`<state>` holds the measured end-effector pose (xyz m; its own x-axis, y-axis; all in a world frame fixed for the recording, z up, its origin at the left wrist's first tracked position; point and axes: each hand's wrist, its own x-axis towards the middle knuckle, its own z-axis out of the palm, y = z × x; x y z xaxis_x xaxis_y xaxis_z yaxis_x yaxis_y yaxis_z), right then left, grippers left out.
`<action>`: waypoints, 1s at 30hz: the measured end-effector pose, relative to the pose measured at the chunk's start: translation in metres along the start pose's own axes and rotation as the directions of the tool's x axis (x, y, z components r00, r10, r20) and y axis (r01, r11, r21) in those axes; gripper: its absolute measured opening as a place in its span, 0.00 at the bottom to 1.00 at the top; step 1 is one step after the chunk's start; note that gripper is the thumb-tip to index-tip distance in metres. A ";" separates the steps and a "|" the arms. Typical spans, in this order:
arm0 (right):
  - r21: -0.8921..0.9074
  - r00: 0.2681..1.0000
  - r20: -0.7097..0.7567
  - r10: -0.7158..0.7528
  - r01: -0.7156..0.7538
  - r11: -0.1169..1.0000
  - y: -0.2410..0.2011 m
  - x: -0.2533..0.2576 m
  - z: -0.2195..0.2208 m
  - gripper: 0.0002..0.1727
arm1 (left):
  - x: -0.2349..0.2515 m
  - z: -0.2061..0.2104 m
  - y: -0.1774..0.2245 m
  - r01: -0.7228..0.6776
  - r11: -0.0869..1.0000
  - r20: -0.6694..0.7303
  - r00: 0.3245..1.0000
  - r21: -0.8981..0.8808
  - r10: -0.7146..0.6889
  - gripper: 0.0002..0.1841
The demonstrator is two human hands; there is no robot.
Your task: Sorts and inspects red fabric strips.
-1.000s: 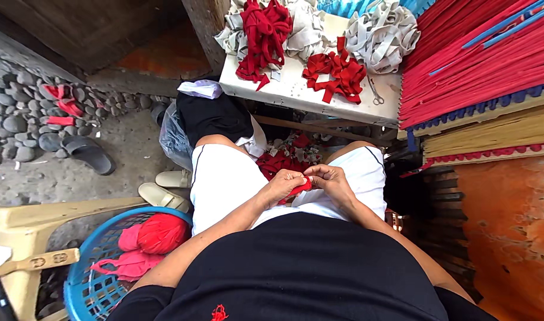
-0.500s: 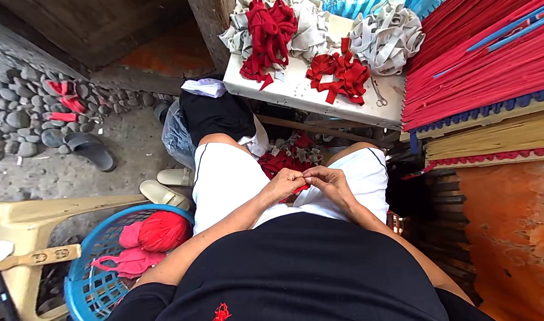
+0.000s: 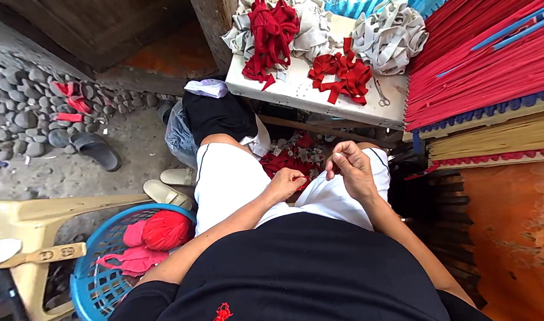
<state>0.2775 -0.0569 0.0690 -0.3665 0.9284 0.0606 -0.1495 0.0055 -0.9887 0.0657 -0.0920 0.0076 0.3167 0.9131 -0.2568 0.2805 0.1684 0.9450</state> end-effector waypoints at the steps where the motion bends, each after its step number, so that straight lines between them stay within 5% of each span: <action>1: -0.041 1.000 0.009 0.013 -0.013 0.999 -0.007 0.000 -0.003 0.09 | 0.000 0.000 0.001 0.002 0.999 -0.018 1.000 0.038 -0.001 0.13; 14: -0.279 0.983 0.038 -0.180 0.183 0.943 -0.086 -0.008 -0.028 0.08 | 0.004 -0.003 0.007 0.118 0.946 -0.049 0.993 0.301 -0.108 0.12; 22: -0.341 0.944 0.034 -0.329 0.320 0.884 -0.102 -0.003 -0.047 0.08 | 0.009 -0.004 0.002 0.107 0.959 -0.023 0.994 0.264 -0.105 0.12; 25: -0.360 0.957 -0.039 -0.289 0.256 0.897 -0.086 -0.001 -0.049 0.07 | 0.009 -0.005 -0.003 0.079 0.991 -0.005 0.997 0.105 -0.079 0.12; 30: -0.243 0.989 -0.098 0.108 -0.129 0.961 -0.025 -0.015 -0.014 0.06 | 0.002 -0.004 0.000 0.173 0.954 0.089 0.984 -0.243 -0.155 0.13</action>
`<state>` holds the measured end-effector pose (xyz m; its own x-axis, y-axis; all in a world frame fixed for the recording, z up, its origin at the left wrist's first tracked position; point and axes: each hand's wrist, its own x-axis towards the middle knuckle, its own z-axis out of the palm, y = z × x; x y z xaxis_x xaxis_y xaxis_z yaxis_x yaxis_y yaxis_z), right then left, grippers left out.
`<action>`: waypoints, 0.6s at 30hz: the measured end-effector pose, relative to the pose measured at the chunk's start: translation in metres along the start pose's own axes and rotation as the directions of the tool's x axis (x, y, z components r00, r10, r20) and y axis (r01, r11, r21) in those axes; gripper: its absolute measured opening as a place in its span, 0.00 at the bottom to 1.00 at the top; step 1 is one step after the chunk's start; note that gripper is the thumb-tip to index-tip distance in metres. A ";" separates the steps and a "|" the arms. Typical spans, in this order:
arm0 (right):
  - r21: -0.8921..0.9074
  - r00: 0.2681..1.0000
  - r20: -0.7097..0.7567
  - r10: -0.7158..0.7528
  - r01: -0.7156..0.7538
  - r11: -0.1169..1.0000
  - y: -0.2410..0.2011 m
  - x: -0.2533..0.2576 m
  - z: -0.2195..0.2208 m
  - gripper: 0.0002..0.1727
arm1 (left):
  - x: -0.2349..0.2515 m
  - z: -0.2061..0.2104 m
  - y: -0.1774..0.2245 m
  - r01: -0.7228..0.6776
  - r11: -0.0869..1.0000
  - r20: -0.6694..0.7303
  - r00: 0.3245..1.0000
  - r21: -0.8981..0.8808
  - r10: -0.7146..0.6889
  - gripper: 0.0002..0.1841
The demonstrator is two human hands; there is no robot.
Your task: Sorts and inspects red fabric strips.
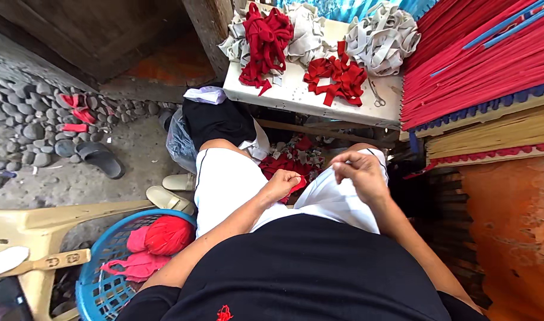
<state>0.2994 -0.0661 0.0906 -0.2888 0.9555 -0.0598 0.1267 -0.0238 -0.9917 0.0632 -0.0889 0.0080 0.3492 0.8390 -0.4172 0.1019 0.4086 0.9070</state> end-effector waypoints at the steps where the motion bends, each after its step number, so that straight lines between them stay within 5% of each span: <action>1: -0.003 0.998 0.037 0.051 -0.051 0.999 0.014 -0.001 0.010 0.06 | -0.001 0.000 0.000 0.004 1.000 0.000 1.000 -0.023 -0.004 0.13; 6: -0.114 0.967 0.130 0.221 -0.206 0.972 0.056 -0.003 0.038 0.04 | -0.003 0.001 0.001 -0.006 0.997 -0.049 0.999 -0.074 0.002 0.07; 18: -0.156 0.972 0.120 0.204 -0.185 0.970 0.059 -0.003 0.039 0.04 | -0.009 0.003 0.008 0.006 0.994 -0.056 0.998 -0.110 -0.012 0.08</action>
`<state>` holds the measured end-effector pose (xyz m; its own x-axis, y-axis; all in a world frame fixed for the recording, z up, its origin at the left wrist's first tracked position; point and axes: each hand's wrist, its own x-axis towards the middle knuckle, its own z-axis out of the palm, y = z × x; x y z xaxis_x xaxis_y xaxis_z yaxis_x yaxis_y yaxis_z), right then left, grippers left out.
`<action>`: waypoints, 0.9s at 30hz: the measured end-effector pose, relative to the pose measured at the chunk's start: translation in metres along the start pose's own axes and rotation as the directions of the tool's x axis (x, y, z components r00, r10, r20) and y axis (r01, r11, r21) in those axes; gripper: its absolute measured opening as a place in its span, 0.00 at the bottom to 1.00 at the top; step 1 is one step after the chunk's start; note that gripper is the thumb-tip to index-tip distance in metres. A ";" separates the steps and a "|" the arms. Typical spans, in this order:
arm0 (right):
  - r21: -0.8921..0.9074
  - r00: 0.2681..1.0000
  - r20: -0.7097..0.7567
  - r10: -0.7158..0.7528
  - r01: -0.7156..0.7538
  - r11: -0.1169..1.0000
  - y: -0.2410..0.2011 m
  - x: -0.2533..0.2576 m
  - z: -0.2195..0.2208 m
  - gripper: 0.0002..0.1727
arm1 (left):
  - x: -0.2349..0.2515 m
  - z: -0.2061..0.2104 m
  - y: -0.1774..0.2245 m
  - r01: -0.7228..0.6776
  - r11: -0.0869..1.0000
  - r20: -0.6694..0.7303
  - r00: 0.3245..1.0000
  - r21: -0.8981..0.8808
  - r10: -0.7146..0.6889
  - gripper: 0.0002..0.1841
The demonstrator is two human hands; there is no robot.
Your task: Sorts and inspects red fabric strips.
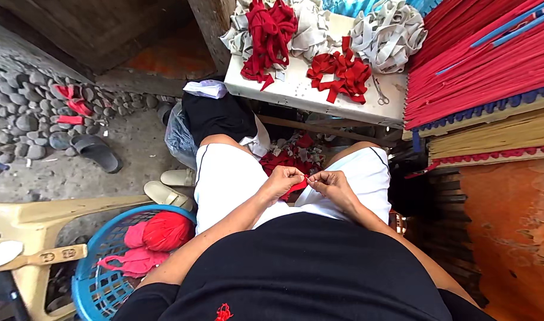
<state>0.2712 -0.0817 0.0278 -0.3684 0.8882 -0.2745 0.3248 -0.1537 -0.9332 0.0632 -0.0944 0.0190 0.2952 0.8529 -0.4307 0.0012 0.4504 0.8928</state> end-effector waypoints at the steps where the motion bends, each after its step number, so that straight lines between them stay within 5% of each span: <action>1: 0.003 1.000 0.003 -0.001 0.001 1.000 0.000 0.000 0.000 0.04 | 0.000 0.000 0.000 -0.002 1.000 0.000 1.000 0.000 0.002 0.08; 20: 0.001 0.998 -0.003 0.058 -0.058 0.998 0.000 0.001 0.000 0.06 | 0.002 0.000 -0.004 -0.049 0.999 -0.004 0.999 0.021 0.049 0.08; 27: 0.043 0.994 -0.017 0.104 -0.103 0.994 -0.001 0.001 0.004 0.06 | 0.001 0.004 -0.003 -0.191 0.926 -0.083 0.970 0.327 0.229 0.03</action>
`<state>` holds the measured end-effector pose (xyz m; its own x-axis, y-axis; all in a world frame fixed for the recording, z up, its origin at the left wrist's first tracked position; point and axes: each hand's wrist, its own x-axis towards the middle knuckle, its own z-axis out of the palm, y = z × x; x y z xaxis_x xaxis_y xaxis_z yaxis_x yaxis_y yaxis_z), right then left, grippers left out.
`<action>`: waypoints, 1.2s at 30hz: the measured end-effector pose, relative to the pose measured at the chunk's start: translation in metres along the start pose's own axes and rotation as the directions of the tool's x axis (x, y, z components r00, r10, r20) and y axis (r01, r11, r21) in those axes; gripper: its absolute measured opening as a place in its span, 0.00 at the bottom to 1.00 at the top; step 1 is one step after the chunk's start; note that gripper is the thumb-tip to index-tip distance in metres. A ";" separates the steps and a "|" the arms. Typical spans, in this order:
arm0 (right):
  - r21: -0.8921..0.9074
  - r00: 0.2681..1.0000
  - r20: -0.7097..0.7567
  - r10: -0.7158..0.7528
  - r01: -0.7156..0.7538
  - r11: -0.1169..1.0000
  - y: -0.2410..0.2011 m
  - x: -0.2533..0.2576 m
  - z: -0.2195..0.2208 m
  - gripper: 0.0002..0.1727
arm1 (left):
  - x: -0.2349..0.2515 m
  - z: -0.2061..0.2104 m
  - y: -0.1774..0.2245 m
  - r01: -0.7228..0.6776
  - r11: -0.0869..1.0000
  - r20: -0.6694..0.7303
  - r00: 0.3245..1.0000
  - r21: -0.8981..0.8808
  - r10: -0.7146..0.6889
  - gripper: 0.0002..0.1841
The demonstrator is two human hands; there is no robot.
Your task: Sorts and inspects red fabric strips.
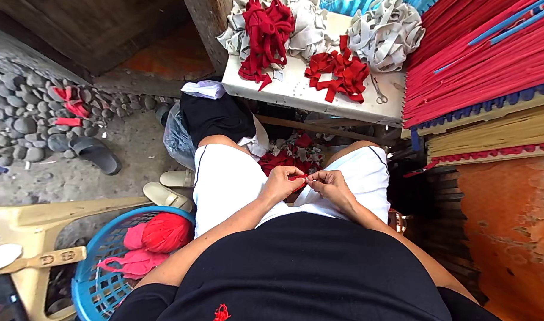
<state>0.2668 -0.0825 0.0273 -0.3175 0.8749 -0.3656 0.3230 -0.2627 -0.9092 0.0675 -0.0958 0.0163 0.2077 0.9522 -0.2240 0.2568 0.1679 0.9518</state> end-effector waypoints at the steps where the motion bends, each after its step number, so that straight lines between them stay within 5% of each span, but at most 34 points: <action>1: 0.021 1.000 0.001 0.014 -0.014 1.000 -0.001 0.000 0.001 0.06 | 0.000 0.001 0.000 -0.039 0.997 -0.032 0.999 0.060 0.041 0.03; 10: 0.153 0.999 -0.033 0.009 -0.004 0.988 0.002 0.000 0.007 0.04 | 0.003 0.006 -0.006 -0.273 0.944 -0.181 0.935 0.184 0.305 0.03; 18: 0.183 0.998 -0.049 -0.035 0.043 0.982 0.004 0.000 0.008 0.04 | 0.004 0.005 -0.008 -0.388 0.903 -0.169 0.893 0.183 0.418 0.03; 36: 0.209 0.998 -0.070 -0.004 0.019 0.978 0.010 0.002 0.010 0.04 | 0.006 0.000 -0.006 -0.372 0.925 -0.026 0.927 0.084 0.375 0.03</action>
<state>0.2602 -0.0878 0.0156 -0.2557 0.9023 -0.3470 0.1236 -0.3255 -0.9374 0.0668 -0.0909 0.0092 0.2645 0.9519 0.1545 0.2400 -0.2201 0.9455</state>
